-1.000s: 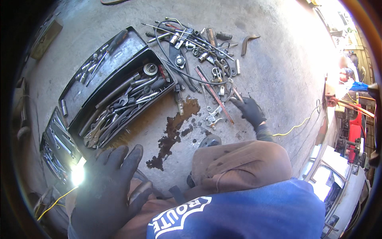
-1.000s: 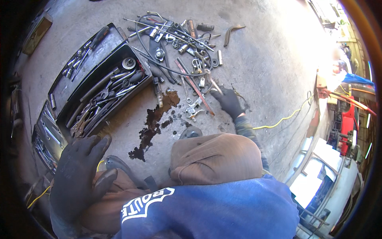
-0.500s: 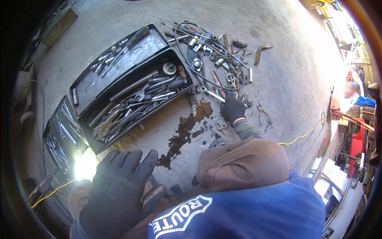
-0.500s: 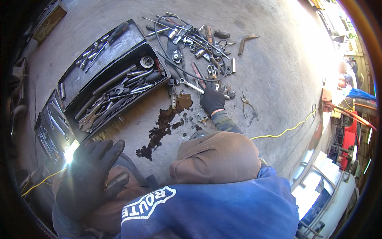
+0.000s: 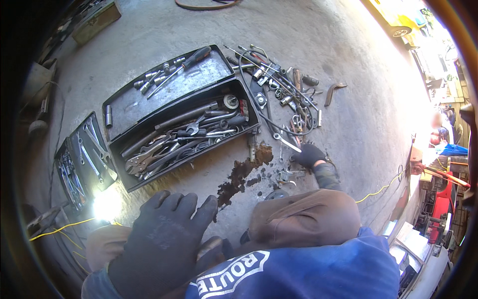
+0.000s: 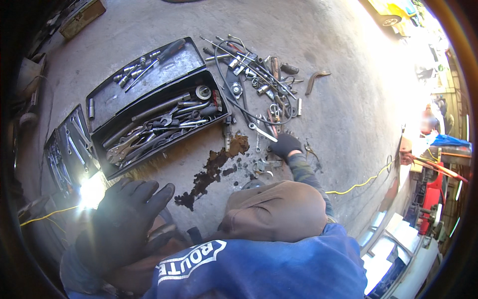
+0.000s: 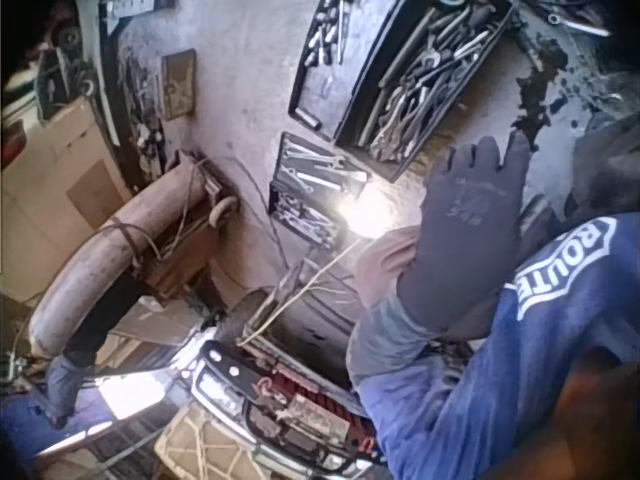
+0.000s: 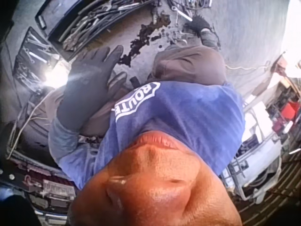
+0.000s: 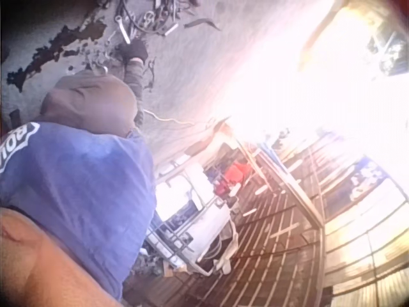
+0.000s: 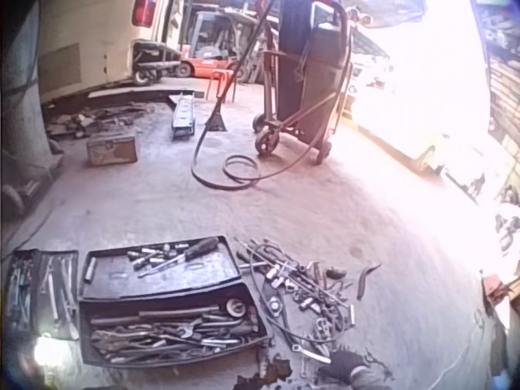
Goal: The person sits on the floor and sorts various hand tools from a toolbox and the surrounding floor into the toolbox. They pick up wrenches, sockets, and other hardware, placing them into the open toolbox.
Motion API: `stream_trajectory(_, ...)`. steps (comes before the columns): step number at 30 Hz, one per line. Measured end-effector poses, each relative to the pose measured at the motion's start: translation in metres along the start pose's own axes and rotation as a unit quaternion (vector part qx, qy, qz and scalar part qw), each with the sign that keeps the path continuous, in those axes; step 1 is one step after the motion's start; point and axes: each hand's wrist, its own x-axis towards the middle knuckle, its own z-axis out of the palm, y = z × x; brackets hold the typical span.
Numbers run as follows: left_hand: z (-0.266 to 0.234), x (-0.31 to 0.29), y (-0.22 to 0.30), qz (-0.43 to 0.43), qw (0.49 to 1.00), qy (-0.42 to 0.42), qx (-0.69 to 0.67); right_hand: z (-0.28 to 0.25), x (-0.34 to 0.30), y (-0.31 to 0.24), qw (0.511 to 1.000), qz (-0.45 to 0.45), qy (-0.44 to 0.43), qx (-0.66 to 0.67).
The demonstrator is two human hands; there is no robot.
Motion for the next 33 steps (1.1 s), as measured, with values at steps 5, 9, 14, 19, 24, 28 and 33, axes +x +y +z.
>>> stream_trajectory(5,-0.003,0.007,-0.002,0.022,0.999,-0.011,-0.023,-0.030,-0.051,0.070,0.984,-0.021,-0.177,0.007)
stream_trajectory(9,0.002,0.008,-0.005,0.043,0.998,-0.027,-0.038,-0.088,-0.111,0.078,0.984,0.005,-0.109,0.142)
stream_trajectory(14,0.022,0.011,-0.004,0.091,0.996,0.007,-0.018,-0.180,-0.129,-0.013,0.991,-0.096,0.086,0.014)
stream_trajectory(19,0.035,0.006,0.016,0.072,0.997,0.000,-0.011,-0.215,-0.089,-0.158,0.903,-0.376,0.190,-0.081)
stream_trajectory(24,0.037,-0.002,0.017,0.060,0.997,0.039,-0.022,-0.180,-0.052,-0.283,0.805,-0.554,0.125,-0.173)
stream_trajectory(28,0.038,-0.007,0.013,0.053,0.998,0.019,-0.009,-0.153,-0.037,-0.315,0.790,-0.582,0.082,-0.173)
stream_trajectory(33,0.038,-0.016,0.007,0.059,0.997,0.029,-0.035,-0.166,-0.025,-0.293,0.861,-0.505,-0.060,-0.024)
